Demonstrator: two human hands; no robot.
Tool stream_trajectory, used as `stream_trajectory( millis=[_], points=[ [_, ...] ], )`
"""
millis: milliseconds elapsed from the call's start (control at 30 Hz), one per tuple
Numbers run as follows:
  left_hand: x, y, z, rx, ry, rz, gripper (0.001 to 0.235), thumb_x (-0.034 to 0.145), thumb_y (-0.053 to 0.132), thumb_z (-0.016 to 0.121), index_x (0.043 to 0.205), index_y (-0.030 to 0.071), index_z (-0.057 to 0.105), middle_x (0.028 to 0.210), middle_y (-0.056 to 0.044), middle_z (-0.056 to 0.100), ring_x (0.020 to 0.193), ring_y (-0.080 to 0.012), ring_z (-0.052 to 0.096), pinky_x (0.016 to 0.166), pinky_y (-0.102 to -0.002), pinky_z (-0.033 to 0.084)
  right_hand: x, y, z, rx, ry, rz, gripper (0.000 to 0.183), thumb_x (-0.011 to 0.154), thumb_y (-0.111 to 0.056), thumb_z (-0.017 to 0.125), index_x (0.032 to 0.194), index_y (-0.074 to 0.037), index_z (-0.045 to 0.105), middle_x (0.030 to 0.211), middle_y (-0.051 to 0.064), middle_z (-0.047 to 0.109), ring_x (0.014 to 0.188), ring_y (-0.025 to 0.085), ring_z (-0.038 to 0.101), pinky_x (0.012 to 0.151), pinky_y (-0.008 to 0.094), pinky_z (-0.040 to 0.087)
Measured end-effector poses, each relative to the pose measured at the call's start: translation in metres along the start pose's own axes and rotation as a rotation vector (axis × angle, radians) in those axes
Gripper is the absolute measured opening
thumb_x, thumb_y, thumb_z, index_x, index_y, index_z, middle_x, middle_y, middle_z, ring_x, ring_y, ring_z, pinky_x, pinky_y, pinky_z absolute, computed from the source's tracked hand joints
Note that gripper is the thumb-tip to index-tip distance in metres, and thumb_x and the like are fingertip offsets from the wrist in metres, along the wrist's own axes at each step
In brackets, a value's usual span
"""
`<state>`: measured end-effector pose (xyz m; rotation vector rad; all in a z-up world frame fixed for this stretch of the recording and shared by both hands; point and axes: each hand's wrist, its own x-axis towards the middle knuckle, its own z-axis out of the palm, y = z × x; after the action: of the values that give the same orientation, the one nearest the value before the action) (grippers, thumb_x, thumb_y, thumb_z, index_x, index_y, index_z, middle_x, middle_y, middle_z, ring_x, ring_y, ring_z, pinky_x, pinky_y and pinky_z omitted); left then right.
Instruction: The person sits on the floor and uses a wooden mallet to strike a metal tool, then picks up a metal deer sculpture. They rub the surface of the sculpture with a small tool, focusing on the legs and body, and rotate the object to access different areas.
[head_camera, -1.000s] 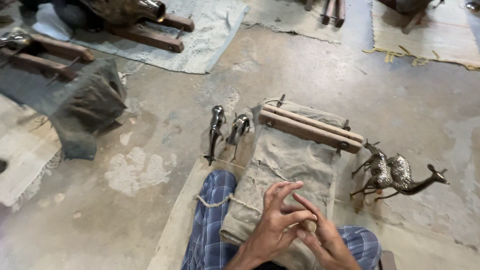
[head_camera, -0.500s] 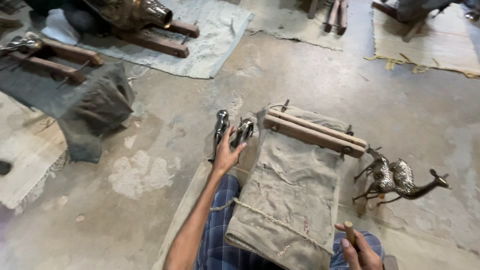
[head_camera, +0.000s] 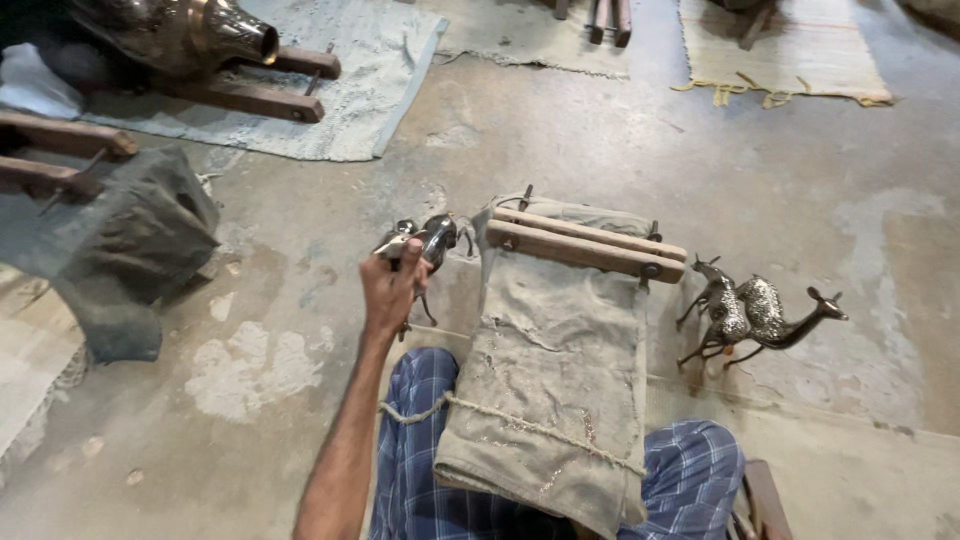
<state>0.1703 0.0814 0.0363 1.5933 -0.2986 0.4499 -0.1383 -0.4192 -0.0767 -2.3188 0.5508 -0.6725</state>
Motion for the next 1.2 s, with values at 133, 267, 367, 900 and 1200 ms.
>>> stream_trajectory(
  millis=[133,267,367,900,1200],
  points=[
    [-0.023,0.092,-0.031,-0.207,-0.049,0.038,0.046,0.107,0.042,0.061,0.101,-0.002,0.072,0.057,-0.002,0.054,0.049,-0.0107,0.057,0.058,-0.032,0.059,0.002,-0.028,-0.007,0.112,-0.029,0.008,0.030,0.095,-0.017,0.074,0.121,-0.003,0.072,0.096,0.014,0.065,0.082,0.016,0.063,0.074,0.029,0.052],
    [-0.021,0.147,-0.020,-0.157,-0.246,0.061,0.044,0.102,0.039,0.059,0.093,-0.003,0.070,0.051,-0.004,0.060,0.043,-0.0145,0.067,0.041,-0.030,0.054,0.008,-0.097,-0.027,0.335,-0.109,-0.056,0.030,0.095,-0.018,0.077,0.120,-0.001,0.072,0.094,0.014,0.062,0.078,0.014,0.060,0.071,0.028,0.050],
    [-0.021,0.159,0.023,-0.147,-0.433,0.039,0.046,0.106,0.035,0.058,0.085,-0.004,0.073,0.051,-0.004,0.060,0.044,-0.0131,0.069,0.042,-0.027,0.053,0.034,-0.170,-0.029,0.382,-0.240,-0.275,0.054,0.080,-0.023,0.084,0.130,-0.006,0.070,0.115,0.010,0.069,0.084,0.015,0.066,0.065,0.027,0.054],
    [-0.113,0.090,0.139,0.882,-0.278,0.631,0.075,0.109,0.053,0.018,0.157,-0.002,0.036,0.166,-0.017,0.040,0.157,-0.0304,0.027,0.129,-0.054,0.005,0.092,-0.223,0.085,0.220,-0.179,-0.410,0.056,0.074,-0.027,0.086,0.124,-0.005,0.072,0.086,0.007,0.079,0.069,0.014,0.075,0.063,0.031,0.062],
    [-0.028,0.123,0.195,1.048,-1.040,0.611,0.082,0.102,0.077,0.028,0.096,0.007,0.071,0.087,-0.008,0.070,0.077,-0.0188,0.065,0.079,-0.038,0.055,0.074,-0.227,0.077,0.220,-0.167,-0.398,0.024,0.076,-0.017,0.083,0.099,-0.010,0.083,0.072,0.007,0.078,0.058,0.019,0.070,0.056,0.037,0.057]
  ],
)
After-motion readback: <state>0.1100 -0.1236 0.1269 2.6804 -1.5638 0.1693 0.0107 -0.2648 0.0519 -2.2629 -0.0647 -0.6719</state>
